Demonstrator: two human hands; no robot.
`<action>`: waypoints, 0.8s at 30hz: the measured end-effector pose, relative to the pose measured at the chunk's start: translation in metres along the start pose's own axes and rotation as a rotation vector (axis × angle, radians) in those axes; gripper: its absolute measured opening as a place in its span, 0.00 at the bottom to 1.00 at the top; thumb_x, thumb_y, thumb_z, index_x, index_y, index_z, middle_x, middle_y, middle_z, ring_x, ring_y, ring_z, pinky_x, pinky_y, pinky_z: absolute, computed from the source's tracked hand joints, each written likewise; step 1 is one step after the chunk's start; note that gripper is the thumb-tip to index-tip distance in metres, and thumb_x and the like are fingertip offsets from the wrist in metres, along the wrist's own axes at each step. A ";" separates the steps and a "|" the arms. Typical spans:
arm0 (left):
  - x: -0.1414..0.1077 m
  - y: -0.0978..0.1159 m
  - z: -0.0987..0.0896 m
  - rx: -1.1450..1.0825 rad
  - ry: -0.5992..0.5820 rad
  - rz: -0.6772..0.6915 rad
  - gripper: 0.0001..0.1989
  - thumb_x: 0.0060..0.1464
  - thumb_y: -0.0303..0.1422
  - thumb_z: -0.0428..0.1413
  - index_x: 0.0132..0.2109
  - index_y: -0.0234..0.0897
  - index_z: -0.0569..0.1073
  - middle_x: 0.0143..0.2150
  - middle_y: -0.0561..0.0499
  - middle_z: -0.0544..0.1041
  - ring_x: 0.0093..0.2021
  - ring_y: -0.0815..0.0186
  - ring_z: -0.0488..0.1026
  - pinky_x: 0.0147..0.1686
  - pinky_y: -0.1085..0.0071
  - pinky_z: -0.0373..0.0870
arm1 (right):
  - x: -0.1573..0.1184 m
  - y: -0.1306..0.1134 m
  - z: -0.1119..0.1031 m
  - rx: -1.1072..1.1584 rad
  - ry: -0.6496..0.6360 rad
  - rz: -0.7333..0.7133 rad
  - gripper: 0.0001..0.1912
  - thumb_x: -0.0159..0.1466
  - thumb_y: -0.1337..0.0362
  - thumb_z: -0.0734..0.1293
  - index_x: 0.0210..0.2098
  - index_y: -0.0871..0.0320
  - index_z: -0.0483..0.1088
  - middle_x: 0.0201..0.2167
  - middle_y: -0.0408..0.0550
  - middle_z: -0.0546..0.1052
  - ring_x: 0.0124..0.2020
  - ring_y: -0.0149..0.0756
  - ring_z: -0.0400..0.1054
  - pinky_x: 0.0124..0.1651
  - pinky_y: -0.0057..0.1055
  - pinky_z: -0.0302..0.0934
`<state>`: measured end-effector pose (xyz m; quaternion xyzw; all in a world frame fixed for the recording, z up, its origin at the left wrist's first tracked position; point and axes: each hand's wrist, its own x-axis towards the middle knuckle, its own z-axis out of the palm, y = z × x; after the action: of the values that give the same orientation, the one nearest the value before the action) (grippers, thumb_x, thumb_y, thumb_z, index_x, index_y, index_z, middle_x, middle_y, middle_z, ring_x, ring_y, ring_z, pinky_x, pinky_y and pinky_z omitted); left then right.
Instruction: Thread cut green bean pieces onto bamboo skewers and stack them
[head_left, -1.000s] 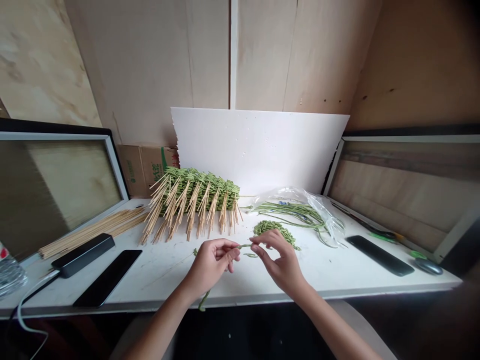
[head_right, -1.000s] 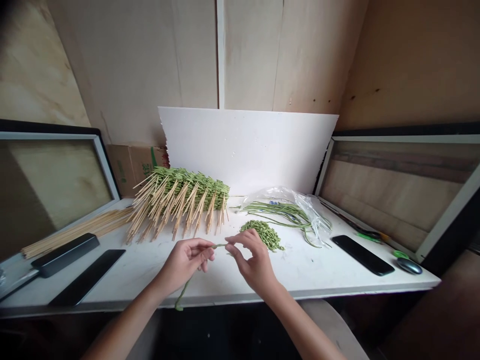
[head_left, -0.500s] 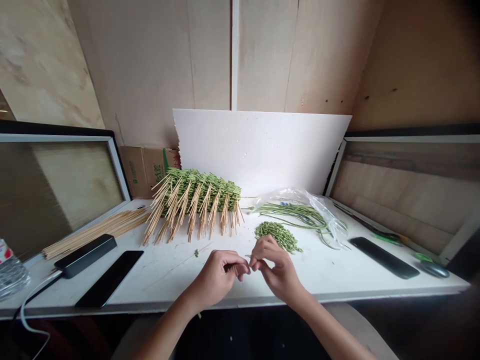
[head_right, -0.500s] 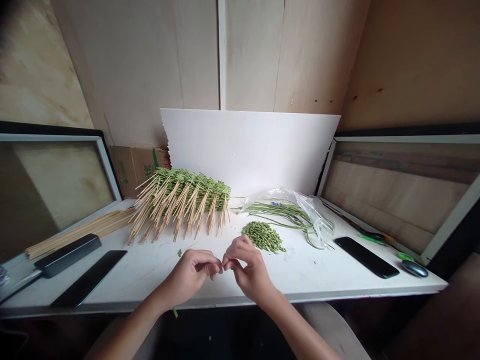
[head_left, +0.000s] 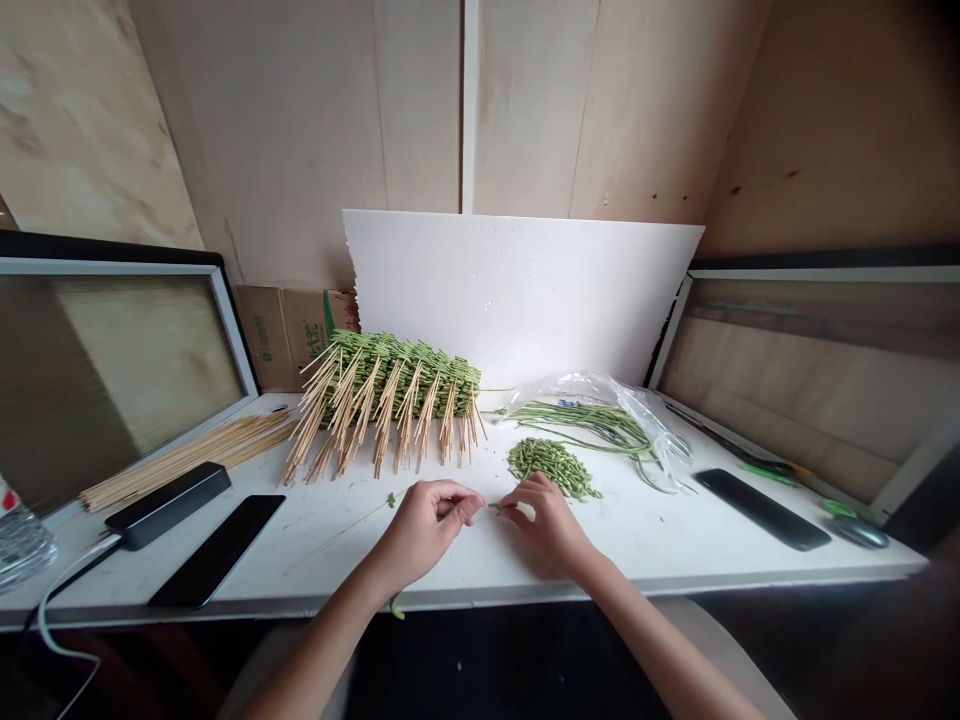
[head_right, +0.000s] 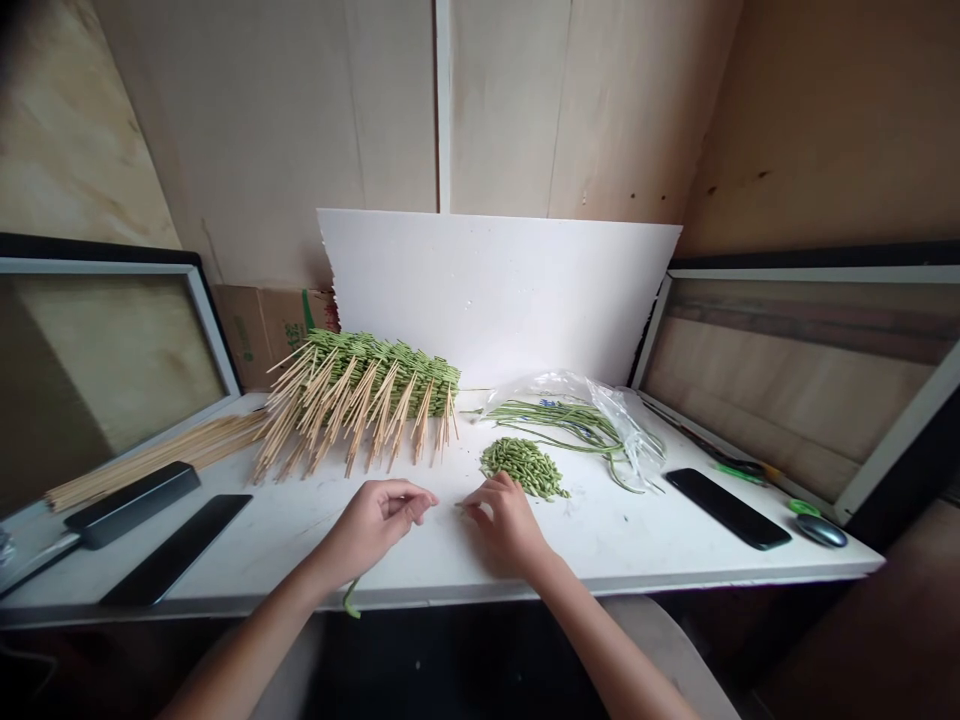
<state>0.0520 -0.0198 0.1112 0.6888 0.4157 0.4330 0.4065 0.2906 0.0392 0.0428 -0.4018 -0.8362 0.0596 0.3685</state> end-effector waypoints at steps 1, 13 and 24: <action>0.000 -0.001 0.000 -0.003 0.009 -0.005 0.20 0.62 0.46 0.60 0.45 0.32 0.84 0.36 0.43 0.82 0.38 0.60 0.77 0.38 0.69 0.72 | 0.000 0.001 0.000 -0.016 0.007 -0.007 0.07 0.69 0.61 0.70 0.37 0.52 0.82 0.29 0.49 0.80 0.38 0.46 0.68 0.41 0.42 0.64; -0.002 -0.003 0.003 -0.194 -0.142 -0.113 0.32 0.62 0.40 0.63 0.69 0.34 0.66 0.40 0.42 0.83 0.33 0.60 0.82 0.37 0.63 0.78 | 0.009 -0.044 -0.023 0.367 -0.015 0.058 0.15 0.73 0.53 0.63 0.48 0.50 0.79 0.37 0.50 0.81 0.40 0.43 0.71 0.44 0.39 0.64; -0.004 0.001 0.006 -0.114 -0.086 -0.073 0.18 0.61 0.40 0.63 0.53 0.33 0.75 0.35 0.47 0.82 0.33 0.60 0.82 0.37 0.65 0.78 | 0.014 -0.052 -0.037 0.660 -0.009 0.219 0.14 0.68 0.51 0.70 0.39 0.54 0.80 0.38 0.49 0.81 0.39 0.40 0.74 0.40 0.34 0.65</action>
<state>0.0569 -0.0248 0.1089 0.6669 0.3973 0.4108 0.4782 0.2763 0.0069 0.0978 -0.3479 -0.7254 0.3677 0.4664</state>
